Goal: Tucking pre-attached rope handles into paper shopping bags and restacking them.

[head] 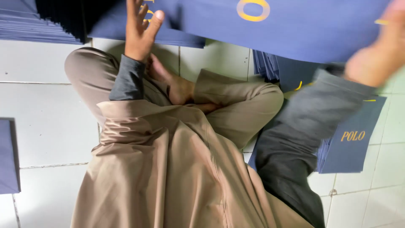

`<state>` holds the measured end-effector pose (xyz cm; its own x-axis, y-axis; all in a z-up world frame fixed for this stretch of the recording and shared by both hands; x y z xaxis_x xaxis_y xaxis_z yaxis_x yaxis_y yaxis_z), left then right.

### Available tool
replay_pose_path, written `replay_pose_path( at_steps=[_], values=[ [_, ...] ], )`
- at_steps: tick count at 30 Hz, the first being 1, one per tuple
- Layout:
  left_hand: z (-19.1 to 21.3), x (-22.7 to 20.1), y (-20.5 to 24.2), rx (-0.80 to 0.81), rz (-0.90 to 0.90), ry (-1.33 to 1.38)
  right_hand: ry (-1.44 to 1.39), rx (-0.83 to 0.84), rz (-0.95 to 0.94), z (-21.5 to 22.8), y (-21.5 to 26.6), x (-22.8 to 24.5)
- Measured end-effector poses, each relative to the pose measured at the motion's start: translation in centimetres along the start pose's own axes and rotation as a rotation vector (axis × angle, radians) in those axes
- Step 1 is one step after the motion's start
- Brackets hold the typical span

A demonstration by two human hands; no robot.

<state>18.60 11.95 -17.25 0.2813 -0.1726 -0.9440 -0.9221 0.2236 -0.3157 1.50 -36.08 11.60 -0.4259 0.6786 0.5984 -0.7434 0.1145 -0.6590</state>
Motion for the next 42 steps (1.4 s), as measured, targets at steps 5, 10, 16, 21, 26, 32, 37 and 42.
replay_pose_path(
  at_steps=[5,10,16,21,26,32,37,42],
  values=[
    [10.2,-0.8,0.4,-0.271,-0.162,-0.284,-0.369,-0.147,-0.182,-19.4,1.4,-2.2],
    [19.2,6.3,2.5,-0.444,-0.037,-0.665,-0.336,-0.182,-0.409,-33.9,7.9,-11.4],
    [25.1,21.7,3.3,-0.411,0.470,-1.247,0.172,-0.051,-0.648,-42.5,15.1,-21.2],
    [26.0,26.3,3.2,-0.265,0.722,-1.122,0.297,0.147,-0.762,-45.4,16.7,-24.3],
    [27.2,28.4,2.0,-0.191,0.678,-1.231,0.362,0.353,-0.919,-47.0,16.5,-26.2],
    [26.5,27.7,1.9,-0.143,0.766,-1.252,0.265,0.462,-1.055,-47.2,16.5,-27.0],
    [23.8,25.6,2.0,-0.189,0.790,-1.161,0.102,0.378,-0.922,-44.2,16.6,-25.4],
    [12.8,15.2,-1.6,-0.335,0.175,-1.303,-0.153,-0.113,-0.432,-27.7,15.8,-17.9]
  ],
)
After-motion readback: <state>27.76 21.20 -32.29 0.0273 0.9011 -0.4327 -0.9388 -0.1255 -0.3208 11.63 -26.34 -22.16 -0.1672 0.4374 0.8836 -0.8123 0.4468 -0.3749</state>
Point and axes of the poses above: each hand's wrist, its own y-axis away from the middle knuckle, its own z-axis out of the back of the hand, x = y × z, the point moved 10 cm from there along -y, towards the middle knuckle, and after that the axes turned 2 degrees about x, right-handed, at the moved point
